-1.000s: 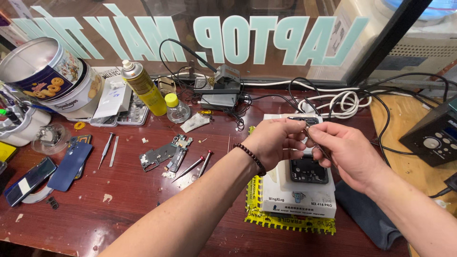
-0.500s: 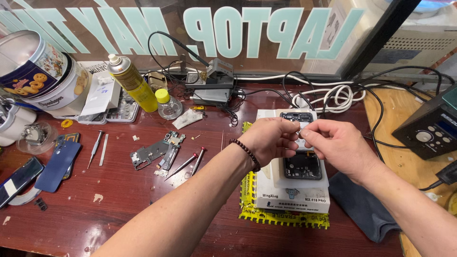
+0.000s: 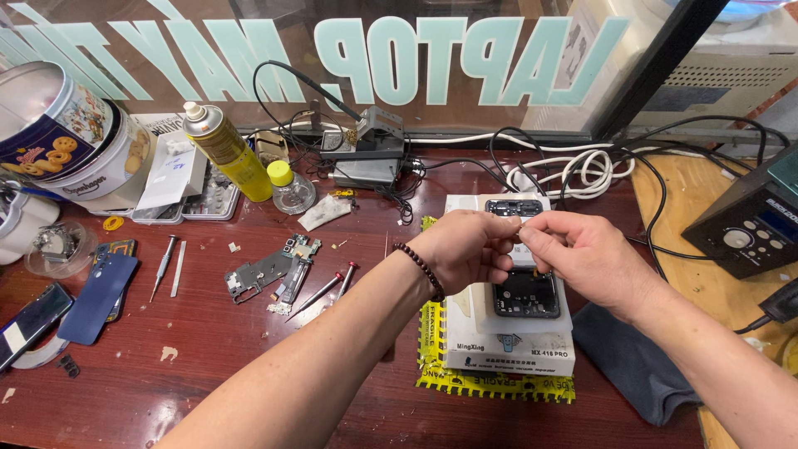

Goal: The person removes the old battery from a disassembled smartphone by prying it out with a plastic spudger, then cleans the battery compartment and installs a new battery. The person uses a plastic spudger and a small brush to clean the interior before placing the new battery into the phone.

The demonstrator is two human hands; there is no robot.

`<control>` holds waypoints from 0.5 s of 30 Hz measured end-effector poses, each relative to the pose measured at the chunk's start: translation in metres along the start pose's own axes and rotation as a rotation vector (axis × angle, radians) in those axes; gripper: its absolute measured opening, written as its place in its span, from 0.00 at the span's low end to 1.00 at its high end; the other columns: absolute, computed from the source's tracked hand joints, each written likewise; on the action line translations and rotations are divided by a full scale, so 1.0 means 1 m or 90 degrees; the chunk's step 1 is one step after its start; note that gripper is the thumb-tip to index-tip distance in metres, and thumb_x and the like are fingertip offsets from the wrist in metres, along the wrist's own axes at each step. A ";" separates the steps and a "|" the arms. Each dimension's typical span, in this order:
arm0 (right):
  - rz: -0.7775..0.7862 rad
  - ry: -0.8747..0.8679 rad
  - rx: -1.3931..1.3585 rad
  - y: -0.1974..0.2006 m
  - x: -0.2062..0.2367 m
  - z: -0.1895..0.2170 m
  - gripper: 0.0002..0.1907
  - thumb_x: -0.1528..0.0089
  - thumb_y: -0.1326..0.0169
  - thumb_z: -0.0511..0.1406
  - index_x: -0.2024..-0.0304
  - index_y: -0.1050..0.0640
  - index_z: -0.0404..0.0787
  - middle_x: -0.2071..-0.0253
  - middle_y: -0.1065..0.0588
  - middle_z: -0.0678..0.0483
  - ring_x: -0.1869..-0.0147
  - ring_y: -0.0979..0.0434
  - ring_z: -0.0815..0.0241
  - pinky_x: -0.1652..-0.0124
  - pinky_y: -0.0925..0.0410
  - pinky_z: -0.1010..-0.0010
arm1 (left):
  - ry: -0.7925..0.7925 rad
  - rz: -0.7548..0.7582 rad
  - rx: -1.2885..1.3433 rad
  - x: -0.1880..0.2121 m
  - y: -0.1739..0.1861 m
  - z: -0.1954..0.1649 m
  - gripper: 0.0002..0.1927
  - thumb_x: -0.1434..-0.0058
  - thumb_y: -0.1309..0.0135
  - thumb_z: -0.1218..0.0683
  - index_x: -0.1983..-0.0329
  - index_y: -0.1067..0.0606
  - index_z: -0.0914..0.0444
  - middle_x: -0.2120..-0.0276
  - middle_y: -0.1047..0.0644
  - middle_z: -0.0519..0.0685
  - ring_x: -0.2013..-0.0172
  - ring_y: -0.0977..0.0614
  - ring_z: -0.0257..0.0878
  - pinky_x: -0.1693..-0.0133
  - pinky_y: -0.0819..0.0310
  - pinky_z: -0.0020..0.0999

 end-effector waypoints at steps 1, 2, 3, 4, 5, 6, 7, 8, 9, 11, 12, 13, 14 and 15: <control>-0.004 0.007 0.001 0.000 0.000 0.001 0.13 0.36 0.45 0.41 0.58 0.15 0.41 0.76 0.25 0.59 0.71 0.29 0.71 0.69 0.34 0.76 | -0.003 -0.004 0.003 0.000 0.001 0.000 0.09 0.33 0.46 0.51 0.65 0.27 0.61 0.73 0.28 0.42 0.72 0.24 0.36 0.68 0.25 0.34; -0.009 0.015 0.002 0.001 -0.001 0.002 0.13 0.36 0.44 0.40 0.57 0.15 0.41 0.76 0.25 0.59 0.71 0.29 0.71 0.69 0.33 0.76 | -0.007 -0.007 0.007 0.000 0.002 0.000 0.09 0.33 0.47 0.51 0.65 0.27 0.61 0.73 0.28 0.42 0.72 0.24 0.36 0.68 0.25 0.34; -0.004 0.015 0.008 0.001 -0.002 0.001 0.13 0.36 0.44 0.40 0.57 0.15 0.40 0.75 0.24 0.59 0.71 0.29 0.71 0.69 0.33 0.76 | -0.010 -0.010 0.010 0.000 0.002 0.000 0.09 0.33 0.47 0.51 0.65 0.27 0.61 0.73 0.28 0.43 0.72 0.24 0.36 0.68 0.25 0.34; 0.000 0.014 0.015 0.001 -0.002 0.001 0.13 0.37 0.44 0.40 0.57 0.15 0.40 0.75 0.24 0.59 0.70 0.28 0.70 0.69 0.32 0.76 | -0.010 -0.009 0.006 -0.001 0.002 0.000 0.09 0.33 0.47 0.51 0.64 0.27 0.61 0.73 0.29 0.43 0.72 0.24 0.36 0.68 0.25 0.34; 0.005 0.014 0.021 0.001 -0.003 0.001 0.13 0.37 0.44 0.40 0.58 0.15 0.40 0.74 0.24 0.59 0.70 0.28 0.70 0.68 0.32 0.75 | -0.009 -0.007 0.002 -0.001 0.002 0.000 0.09 0.32 0.47 0.51 0.64 0.27 0.61 0.73 0.29 0.43 0.72 0.24 0.36 0.68 0.25 0.34; 0.005 0.014 0.026 0.001 -0.003 0.000 0.13 0.37 0.43 0.40 0.58 0.15 0.39 0.74 0.23 0.60 0.70 0.28 0.71 0.68 0.31 0.75 | -0.009 -0.007 -0.002 -0.001 0.003 0.001 0.08 0.32 0.47 0.52 0.64 0.27 0.61 0.72 0.29 0.43 0.72 0.24 0.35 0.68 0.24 0.35; 0.006 0.014 0.030 0.001 -0.003 0.000 0.13 0.37 0.43 0.41 0.58 0.15 0.39 0.73 0.22 0.60 0.69 0.27 0.71 0.67 0.30 0.76 | -0.006 -0.009 -0.003 -0.001 0.003 0.001 0.08 0.33 0.47 0.52 0.64 0.27 0.61 0.72 0.29 0.43 0.72 0.24 0.36 0.68 0.24 0.35; 0.006 0.015 0.035 0.001 -0.003 0.000 0.13 0.38 0.43 0.41 0.58 0.15 0.39 0.73 0.21 0.61 0.69 0.26 0.72 0.67 0.30 0.76 | -0.004 -0.010 -0.004 -0.001 0.004 0.002 0.08 0.33 0.47 0.52 0.64 0.27 0.61 0.72 0.29 0.43 0.72 0.24 0.36 0.68 0.24 0.35; 0.006 0.020 0.040 0.002 -0.003 0.000 0.13 0.38 0.43 0.41 0.58 0.15 0.39 0.73 0.21 0.61 0.69 0.27 0.72 0.67 0.30 0.76 | -0.002 -0.010 -0.006 -0.001 0.003 0.003 0.07 0.33 0.47 0.52 0.64 0.27 0.61 0.72 0.29 0.43 0.72 0.24 0.36 0.68 0.24 0.35; 0.008 0.030 0.050 0.002 -0.002 0.001 0.13 0.38 0.43 0.41 0.58 0.15 0.40 0.73 0.21 0.60 0.69 0.27 0.72 0.67 0.30 0.75 | -0.004 -0.010 -0.006 0.000 0.003 0.003 0.08 0.33 0.47 0.52 0.64 0.27 0.61 0.72 0.29 0.43 0.72 0.24 0.35 0.68 0.24 0.34; 0.012 0.021 0.058 0.002 -0.003 0.000 0.14 0.38 0.43 0.41 0.58 0.15 0.39 0.74 0.22 0.59 0.69 0.27 0.71 0.68 0.31 0.75 | -0.005 -0.010 -0.006 0.001 0.002 0.003 0.08 0.33 0.47 0.52 0.63 0.27 0.61 0.72 0.29 0.43 0.72 0.24 0.35 0.68 0.23 0.34; 0.015 0.012 0.067 0.002 -0.003 -0.002 0.14 0.38 0.43 0.41 0.59 0.15 0.39 0.75 0.22 0.58 0.70 0.27 0.70 0.68 0.31 0.74 | -0.003 -0.018 0.006 0.002 0.002 0.004 0.08 0.33 0.47 0.52 0.63 0.26 0.61 0.72 0.28 0.43 0.72 0.24 0.35 0.68 0.23 0.34; 0.018 0.002 0.075 0.002 -0.002 -0.003 0.14 0.38 0.44 0.41 0.59 0.15 0.39 0.76 0.23 0.58 0.71 0.28 0.69 0.69 0.31 0.74 | -0.001 -0.026 0.017 0.003 0.002 0.005 0.08 0.33 0.47 0.52 0.63 0.26 0.61 0.72 0.28 0.43 0.72 0.24 0.35 0.68 0.23 0.34; 0.018 0.002 0.066 0.002 -0.002 -0.003 0.14 0.37 0.44 0.41 0.59 0.15 0.39 0.76 0.24 0.57 0.71 0.28 0.69 0.68 0.32 0.73 | 0.001 -0.034 0.029 0.005 0.002 0.006 0.08 0.33 0.47 0.52 0.63 0.26 0.62 0.71 0.28 0.43 0.72 0.24 0.35 0.68 0.23 0.34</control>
Point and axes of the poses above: each hand's wrist, its own x-axis away from the middle knuckle, its own y-axis out of the back of the hand, z = x × y, the point moved 9 cm from there along -x, towards the middle knuckle
